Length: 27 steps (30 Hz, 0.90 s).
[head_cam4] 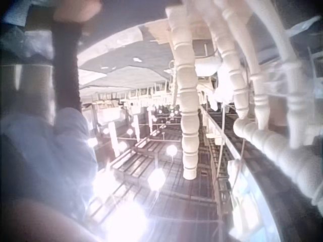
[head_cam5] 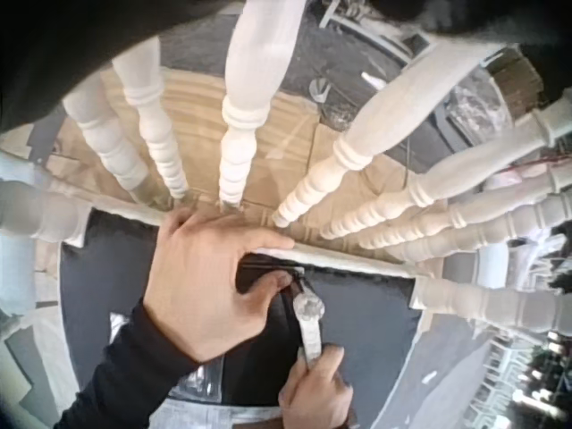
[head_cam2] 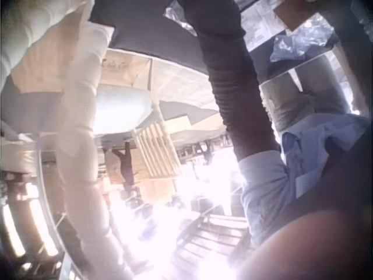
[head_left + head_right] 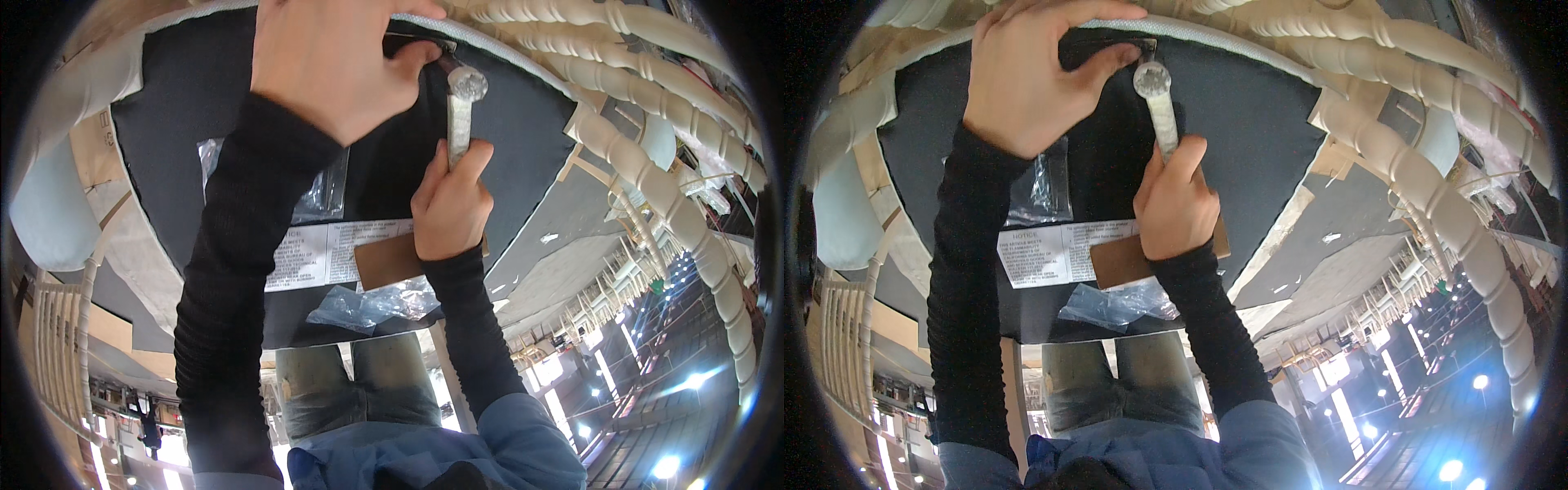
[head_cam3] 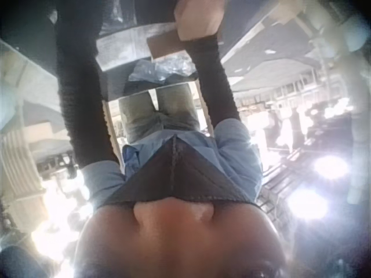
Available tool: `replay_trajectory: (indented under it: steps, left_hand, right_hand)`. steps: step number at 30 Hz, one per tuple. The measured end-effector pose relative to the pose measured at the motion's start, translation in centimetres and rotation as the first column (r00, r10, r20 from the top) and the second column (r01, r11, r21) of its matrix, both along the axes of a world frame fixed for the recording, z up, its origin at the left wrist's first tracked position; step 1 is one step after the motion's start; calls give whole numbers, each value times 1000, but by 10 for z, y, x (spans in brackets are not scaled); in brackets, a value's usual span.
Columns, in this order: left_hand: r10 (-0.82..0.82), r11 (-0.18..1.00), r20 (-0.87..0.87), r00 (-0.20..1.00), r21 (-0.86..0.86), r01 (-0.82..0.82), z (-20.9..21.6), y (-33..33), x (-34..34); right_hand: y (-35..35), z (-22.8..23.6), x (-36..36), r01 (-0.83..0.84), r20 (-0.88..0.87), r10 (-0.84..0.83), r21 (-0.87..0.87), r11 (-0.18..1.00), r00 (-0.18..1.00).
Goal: The person assembles a white wooden chair by attaching the backrest to the seat frame. They use a hammer to tap a metal bracket into place on the underside of the seat, then position and secure the backrest. The person handles the chair, hammer, and bracket throughout the process.
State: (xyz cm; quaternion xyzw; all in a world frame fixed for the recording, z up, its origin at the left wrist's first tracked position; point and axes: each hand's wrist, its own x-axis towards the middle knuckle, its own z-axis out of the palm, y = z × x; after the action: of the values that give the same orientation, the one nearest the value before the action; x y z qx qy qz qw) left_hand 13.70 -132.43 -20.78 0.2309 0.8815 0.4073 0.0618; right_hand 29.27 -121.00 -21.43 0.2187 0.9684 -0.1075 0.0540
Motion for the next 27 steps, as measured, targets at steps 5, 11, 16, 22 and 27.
replay_trajectory:
  steps: [5, 11, 16, 22, 27]
  left_hand:
    - [-95, 995, -161, 982, 19, 99, -10, -10, 2]
    - [-101, 987, -374, 922, -153, 46, -27, -5, 5]
    - [-41, 973, -483, 875, -218, -75, -33, 3, 6]
    - [-135, 981, -388, 912, -183, 68, -26, -11, -1]
    - [-194, 978, -319, 928, -136, 158, -18, -15, -4]
  right_hand:
    - [-11, 6, -5, 90, -4, -92, -173, 981, 996]
    - [-8, 5, -6, 13, -31, -17, -111, 994, 999]
    - [-3, 13, -68, 22, -119, -50, -219, 976, 992]
    - [24, 42, 1, 127, -104, -163, -288, 949, 981]
    - [8, 47, 1, 96, -110, -150, -390, 916, 983]
